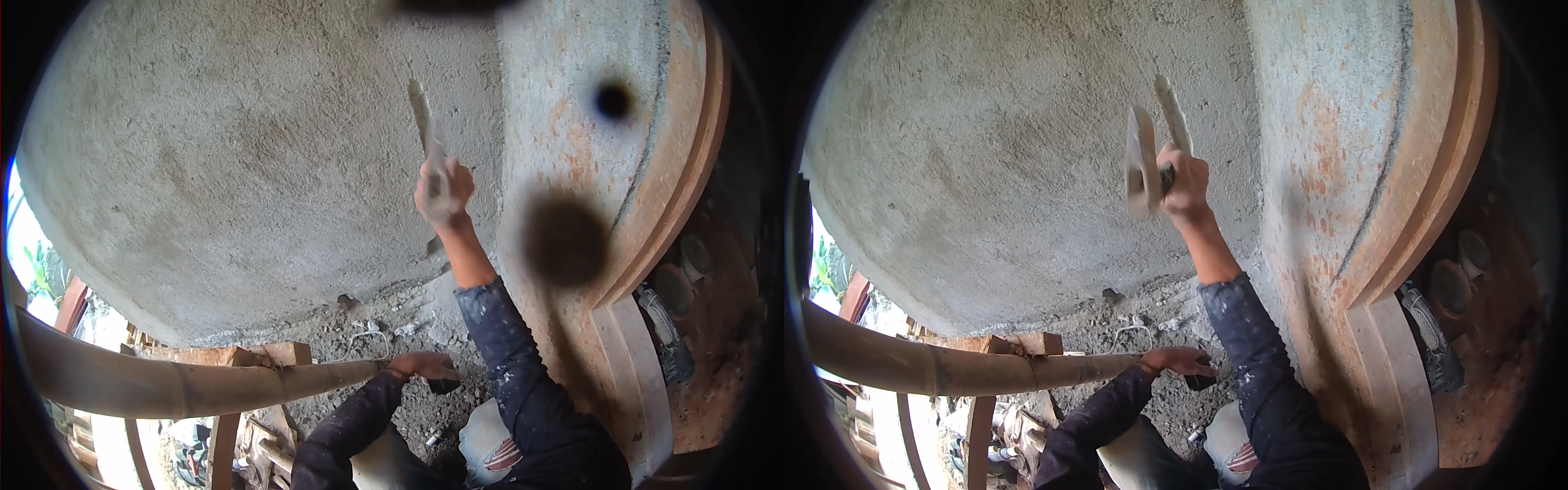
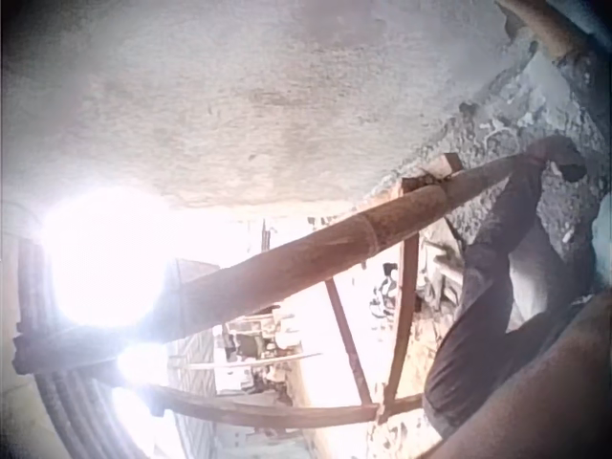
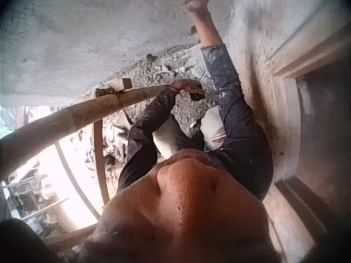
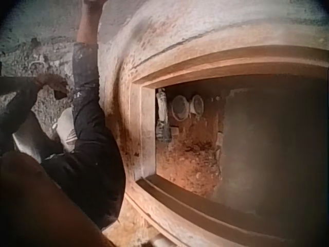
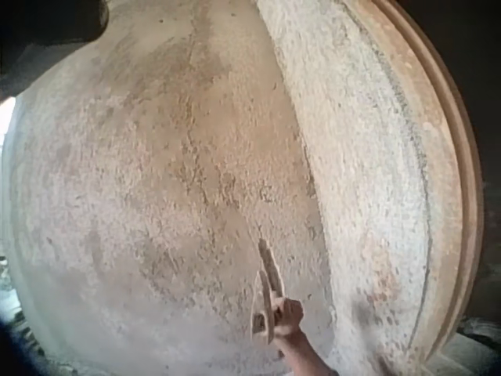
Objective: The person chips away at a concrete wall using a small hand axe to carve a vertical channel.
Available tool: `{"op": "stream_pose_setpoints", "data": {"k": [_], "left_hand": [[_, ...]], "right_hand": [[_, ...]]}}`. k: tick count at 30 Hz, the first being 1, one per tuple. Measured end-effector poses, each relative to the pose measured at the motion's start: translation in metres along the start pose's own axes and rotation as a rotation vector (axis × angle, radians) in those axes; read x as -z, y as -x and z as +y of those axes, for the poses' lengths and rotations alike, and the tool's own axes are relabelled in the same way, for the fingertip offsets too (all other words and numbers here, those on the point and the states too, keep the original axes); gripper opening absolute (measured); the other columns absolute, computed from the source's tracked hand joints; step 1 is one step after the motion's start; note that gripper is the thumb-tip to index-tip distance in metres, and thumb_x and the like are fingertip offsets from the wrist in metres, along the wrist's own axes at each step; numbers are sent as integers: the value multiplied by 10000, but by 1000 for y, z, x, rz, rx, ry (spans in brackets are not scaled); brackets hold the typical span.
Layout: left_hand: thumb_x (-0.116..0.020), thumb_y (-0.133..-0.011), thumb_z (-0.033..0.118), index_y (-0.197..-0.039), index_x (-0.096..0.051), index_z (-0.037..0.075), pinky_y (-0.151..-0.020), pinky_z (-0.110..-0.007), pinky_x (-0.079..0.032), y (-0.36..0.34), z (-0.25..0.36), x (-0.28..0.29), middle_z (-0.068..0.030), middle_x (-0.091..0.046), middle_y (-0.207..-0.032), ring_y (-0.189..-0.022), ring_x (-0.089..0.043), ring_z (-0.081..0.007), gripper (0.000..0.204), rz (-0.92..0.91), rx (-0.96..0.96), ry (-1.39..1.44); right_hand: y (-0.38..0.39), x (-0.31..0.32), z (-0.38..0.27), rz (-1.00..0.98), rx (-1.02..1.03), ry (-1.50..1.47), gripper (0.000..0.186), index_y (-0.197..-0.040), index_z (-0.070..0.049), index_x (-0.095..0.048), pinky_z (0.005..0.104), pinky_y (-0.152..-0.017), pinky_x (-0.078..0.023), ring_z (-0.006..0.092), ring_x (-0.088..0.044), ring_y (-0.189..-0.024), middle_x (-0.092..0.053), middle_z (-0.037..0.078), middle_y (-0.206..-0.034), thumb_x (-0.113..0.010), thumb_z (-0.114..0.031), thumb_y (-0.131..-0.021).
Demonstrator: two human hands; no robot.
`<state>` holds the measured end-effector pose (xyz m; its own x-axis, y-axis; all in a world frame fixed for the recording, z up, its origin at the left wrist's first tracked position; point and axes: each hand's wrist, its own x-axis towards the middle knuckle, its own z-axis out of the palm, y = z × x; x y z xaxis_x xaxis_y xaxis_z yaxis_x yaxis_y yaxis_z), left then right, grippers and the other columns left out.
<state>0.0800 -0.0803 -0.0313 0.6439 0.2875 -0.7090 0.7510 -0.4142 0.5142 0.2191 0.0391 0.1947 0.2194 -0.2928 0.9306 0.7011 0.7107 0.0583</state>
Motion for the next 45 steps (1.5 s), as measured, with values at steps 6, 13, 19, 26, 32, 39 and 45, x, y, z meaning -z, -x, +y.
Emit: {"op": "stream_pose_setpoints", "data": {"k": [6, 13, 19, 26, 32, 39, 45], "left_hand": [[-514, -821, 683, -1210, -537, 5, -899, -378, -450, 8, 3, 1, -162, -611, -1138, -1033, -587, -257, 782, -21, -12, 81], [-490, -831, 684, -1116, -576, -6, -819, -384, -460, -1, 5, 9, -140, -612, -1010, -913, -588, -246, 752, -23, -54, -7], [-447, -842, 697, -1041, -624, -7, -713, -377, -474, -4, -10, -5, -149, -646, -944, -847, -601, -225, 753, 144, -98, -18], [-457, -839, 698, -1101, -591, -6, -796, -381, -466, -5, -7, -3, -156, -629, -1015, -928, -592, -241, 762, -23, -69, -8], [-480, -823, 707, -1267, -494, -3, -910, -396, -443, 13, 8, 8, -176, -573, -1186, -1043, -568, -276, 837, -86, 10, 19], [-459, -815, 728, -1332, -438, -3, -994, -413, -390, 9, 6, 10, -203, -519, -1287, -1151, -521, -320, 895, -94, 15, 3], [-471, -842, 688, -1250, -507, -9, -941, -398, -416, 0, -11, -5, -197, -579, -1187, -1093, -554, -293, 808, 8, -36, 4]], "right_hand": [[19, -25, 6, -406, -857, 372, 315, -865, 14, -568, 341, -412, -416, 267, -580, -450, -522, 128, -504, -538, -288, -945], [11, -10, 5, -173, -110, 45, 406, -706, -63, -484, 324, -393, -441, 195, -579, -444, -536, 78, -521, -530, -397, -934], [25, -24, -3, -250, -859, 217, 385, -740, -38, -511, 347, -427, -474, 242, -614, -472, -539, 91, -495, -556, -374, -922], [15, -11, 8, -140, -172, 9, 322, -796, -41, -490, 340, -387, -394, 226, -541, -410, -467, 63, -487, -558, -327, -929], [27, -12, -6, -473, -1086, 204, 351, -844, -8, -543, 362, -417, -408, 297, -585, -468, -529, 128, -520, -561, -348, -929], [36, -7, 10, -254, -357, 39, 330, -802, -34, -527, 369, -416, -443, 299, -585, -462, -539, 121, -536, -578, -342, -912], [39, -24, -8, -270, -748, 141, 356, -853, 0, -569, 384, -411, -434, 311, -593, -475, -575, 138, -549, -549, -346, -932]]}}
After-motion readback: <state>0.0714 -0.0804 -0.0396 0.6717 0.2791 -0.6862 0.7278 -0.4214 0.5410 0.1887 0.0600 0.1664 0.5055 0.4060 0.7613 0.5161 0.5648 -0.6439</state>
